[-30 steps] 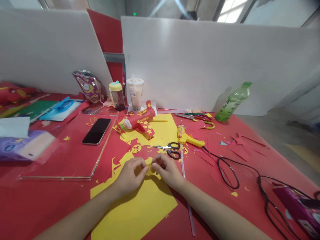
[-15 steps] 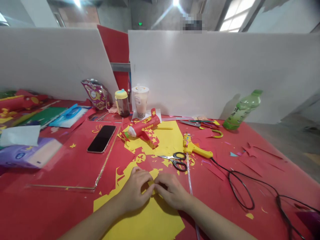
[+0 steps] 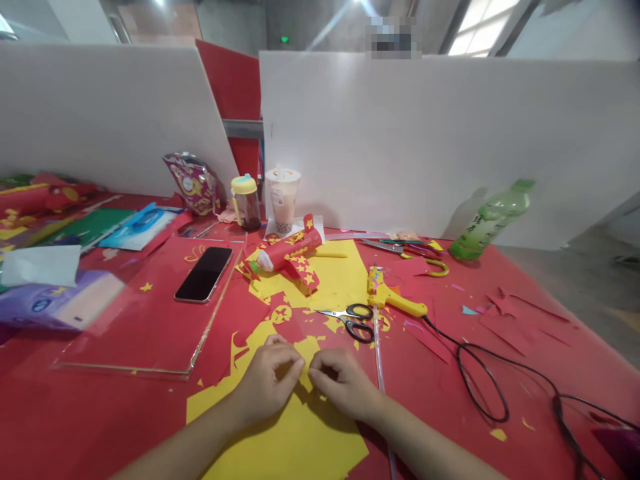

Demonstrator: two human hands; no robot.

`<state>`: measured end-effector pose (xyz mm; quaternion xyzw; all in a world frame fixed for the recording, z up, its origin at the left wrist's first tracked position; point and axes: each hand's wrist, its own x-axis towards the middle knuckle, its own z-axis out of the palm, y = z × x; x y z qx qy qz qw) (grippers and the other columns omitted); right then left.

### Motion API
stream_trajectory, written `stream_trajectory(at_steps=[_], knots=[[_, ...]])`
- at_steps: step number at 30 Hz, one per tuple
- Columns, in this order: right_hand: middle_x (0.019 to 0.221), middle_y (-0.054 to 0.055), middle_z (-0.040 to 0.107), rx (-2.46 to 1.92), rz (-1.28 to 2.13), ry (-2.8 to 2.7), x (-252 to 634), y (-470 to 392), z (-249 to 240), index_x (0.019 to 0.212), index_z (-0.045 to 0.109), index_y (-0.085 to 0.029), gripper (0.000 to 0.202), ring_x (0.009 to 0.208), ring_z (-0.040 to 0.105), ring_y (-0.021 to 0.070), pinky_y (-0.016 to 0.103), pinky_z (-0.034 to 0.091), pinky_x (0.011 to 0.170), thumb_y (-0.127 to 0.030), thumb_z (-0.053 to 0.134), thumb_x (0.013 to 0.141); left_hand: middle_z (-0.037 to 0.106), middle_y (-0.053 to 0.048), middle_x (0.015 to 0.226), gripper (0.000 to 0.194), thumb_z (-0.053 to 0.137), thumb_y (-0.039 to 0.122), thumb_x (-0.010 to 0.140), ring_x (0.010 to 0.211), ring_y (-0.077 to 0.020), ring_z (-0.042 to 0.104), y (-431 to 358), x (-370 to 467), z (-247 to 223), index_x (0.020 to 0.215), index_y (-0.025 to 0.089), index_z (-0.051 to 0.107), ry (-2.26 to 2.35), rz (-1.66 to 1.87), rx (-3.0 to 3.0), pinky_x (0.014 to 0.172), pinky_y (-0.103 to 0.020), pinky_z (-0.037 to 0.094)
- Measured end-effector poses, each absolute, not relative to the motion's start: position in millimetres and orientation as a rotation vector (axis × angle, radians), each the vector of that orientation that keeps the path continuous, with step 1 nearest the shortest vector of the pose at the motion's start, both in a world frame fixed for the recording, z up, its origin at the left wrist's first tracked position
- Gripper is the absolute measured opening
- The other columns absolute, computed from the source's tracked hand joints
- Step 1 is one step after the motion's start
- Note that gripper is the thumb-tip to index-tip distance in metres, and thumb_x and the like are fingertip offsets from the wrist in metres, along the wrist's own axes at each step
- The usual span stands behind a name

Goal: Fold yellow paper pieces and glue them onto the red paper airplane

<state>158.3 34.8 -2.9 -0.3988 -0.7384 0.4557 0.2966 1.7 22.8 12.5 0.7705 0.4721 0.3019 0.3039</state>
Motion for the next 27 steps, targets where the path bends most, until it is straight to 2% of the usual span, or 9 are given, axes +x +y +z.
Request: stream_trajectory(at_steps=[6,11,18,20,21,22,25,27], knots=[[0.044,-0.004,0.043,-1.072,1.377,-1.818,158,34,2,0.053,0.04,-0.018,0.024,0.041,0.04,0.0073,0.019,0.033,0.043,-0.025,0.043,0.076,0.055,-0.001,0.057,0.028,0.039,0.027,0.082,0.058,-0.0137,0.049,24,0,10,0.058,0.016,0.051,1.319,0.858,1.867,0.062,-0.027,0.04],[0.048,-0.004,0.045,-1.091,1.251,-1.858,159,34,1,0.055,0.041,-0.018,0.024,0.046,0.041,0.0082,0.02,0.034,0.046,-0.025,0.043,0.078,0.052,0.0,0.054,0.031,0.04,0.03,0.081,0.054,-0.0127,0.048,26,0,12,0.056,0.016,0.051,1.344,0.876,1.799,0.055,-0.024,0.04],[0.048,-0.004,0.041,-1.104,1.197,-1.85,161,34,-4,0.055,0.037,-0.019,0.026,0.046,0.038,0.0087,0.021,0.031,0.046,-0.027,0.042,0.079,0.061,-0.002,0.065,0.024,0.04,0.029,0.081,0.066,-0.0145,0.057,40,-12,15,0.066,0.017,0.054,1.481,0.928,1.8,0.065,-0.025,0.046],[0.048,-0.004,0.041,-1.126,1.225,-1.834,161,35,-5,0.055,0.037,-0.019,0.026,0.046,0.038,0.0088,0.021,0.031,0.046,-0.028,0.04,0.08,0.063,-0.005,0.076,0.02,0.038,0.027,0.081,0.076,-0.0171,0.059,58,-27,19,0.074,0.017,0.055,1.691,0.954,1.83,0.071,-0.028,0.046],[0.048,-0.004,0.041,-1.129,1.235,-1.837,161,35,-5,0.056,0.038,-0.019,0.026,0.046,0.039,0.0088,0.021,0.031,0.046,-0.028,0.04,0.08,0.063,-0.008,0.087,0.018,0.04,0.025,0.078,0.086,-0.0192,0.058,69,-37,22,0.084,0.016,0.055,1.817,0.955,1.886,0.079,-0.03,0.044],[0.048,-0.004,0.042,-1.127,1.244,-1.848,161,35,-5,0.056,0.038,-0.019,0.025,0.046,0.039,0.0089,0.021,0.032,0.046,-0.027,0.04,0.08,0.061,-0.011,0.098,0.024,0.044,0.024,0.075,0.096,-0.0227,0.055,81,-48,24,0.094,0.014,0.053,1.983,0.926,1.956,0.086,-0.033,0.041],[0.049,-0.003,0.043,-1.115,1.243,-1.898,160,35,-5,0.056,0.039,-0.019,0.024,0.047,0.04,0.0091,0.022,0.032,0.047,-0.024,0.039,0.079,0.044,-0.025,0.121,0.065,0.057,0.034,0.065,0.116,-0.0378,0.037,116,-78,28,0.12,0.006,0.037,2.583,0.66,1.922,0.092,-0.046,0.031],[0.049,-0.003,0.044,-1.109,1.229,-1.921,160,35,-4,0.056,0.039,-0.019,0.023,0.047,0.04,0.0092,0.022,0.032,0.048,-0.022,0.038,0.079,0.046,-0.03,0.116,0.077,0.056,0.04,0.066,0.112,-0.0411,0.04,133,-93,28,0.127,0.002,0.027,2.708,0.476,1.783,0.087,-0.048,0.033]])
